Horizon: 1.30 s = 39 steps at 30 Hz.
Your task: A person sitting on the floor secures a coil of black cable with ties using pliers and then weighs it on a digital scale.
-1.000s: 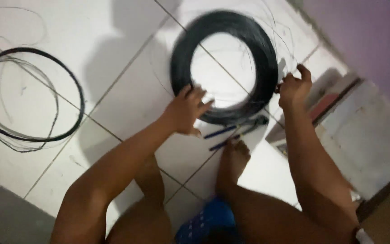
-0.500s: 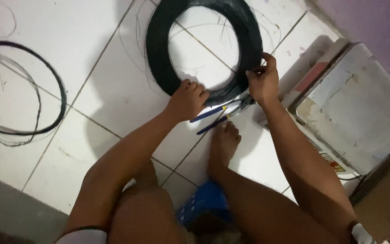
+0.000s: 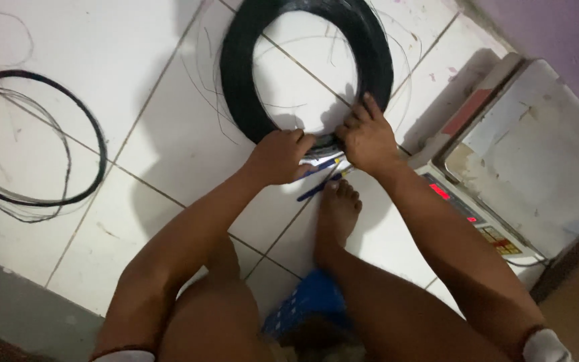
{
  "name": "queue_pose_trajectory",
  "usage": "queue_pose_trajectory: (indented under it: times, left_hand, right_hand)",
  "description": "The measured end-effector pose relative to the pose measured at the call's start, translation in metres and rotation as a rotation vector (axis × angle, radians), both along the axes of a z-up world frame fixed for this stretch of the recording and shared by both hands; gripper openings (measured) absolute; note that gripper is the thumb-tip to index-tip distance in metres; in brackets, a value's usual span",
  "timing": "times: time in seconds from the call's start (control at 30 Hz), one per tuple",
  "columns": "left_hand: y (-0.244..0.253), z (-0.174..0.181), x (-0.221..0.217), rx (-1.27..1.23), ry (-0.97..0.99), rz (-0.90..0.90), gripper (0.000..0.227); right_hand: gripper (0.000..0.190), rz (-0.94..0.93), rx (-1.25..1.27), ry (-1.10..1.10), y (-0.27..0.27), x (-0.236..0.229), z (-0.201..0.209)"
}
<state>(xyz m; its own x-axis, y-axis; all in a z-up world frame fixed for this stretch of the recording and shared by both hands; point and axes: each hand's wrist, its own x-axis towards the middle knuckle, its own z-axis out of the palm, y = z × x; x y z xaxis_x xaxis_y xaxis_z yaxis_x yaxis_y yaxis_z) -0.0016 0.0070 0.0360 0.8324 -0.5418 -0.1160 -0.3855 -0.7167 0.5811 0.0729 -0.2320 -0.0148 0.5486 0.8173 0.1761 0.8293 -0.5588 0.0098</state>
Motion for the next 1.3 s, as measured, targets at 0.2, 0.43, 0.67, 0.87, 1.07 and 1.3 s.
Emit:
queue_pose_trajectory:
  times: [0.2, 0.43, 0.67, 0.87, 1.07, 1.3]
  left_hand:
    - [0.047, -0.067, -0.008, 0.321, -0.039, -0.033, 0.057]
    - [0.026, -0.113, -0.009, 0.265, -0.287, 0.035, 0.029]
    - [0.019, -0.071, -0.021, 0.318, -0.242, -0.03, 0.019]
    - [0.033, 0.031, 0.0, 0.245, -0.008, -0.116, 0.051]
    - [0.064, 0.052, -0.01, -0.11, -0.456, -0.186, 0.086]
    - [0.107, 0.019, -0.002, 0.431, -0.071, -0.19, 0.077]
  right_hand:
    - [0.022, -0.05, -0.012, 0.057, -0.038, 0.016, 0.018]
    - [0.021, 0.066, -0.007, 0.027, 0.014, -0.013, 0.043]
    - [0.021, 0.056, 0.005, 0.093, 0.015, -0.032, -0.013]
    - [0.033, 0.081, 0.011, 0.156, -0.02, -0.009, -0.002]
    - [0.04, 0.023, -0.022, 0.204, -0.04, -0.008, 0.031]
    - [0.031, 0.1, 0.102, 0.221, -0.023, -0.007, 0.022]
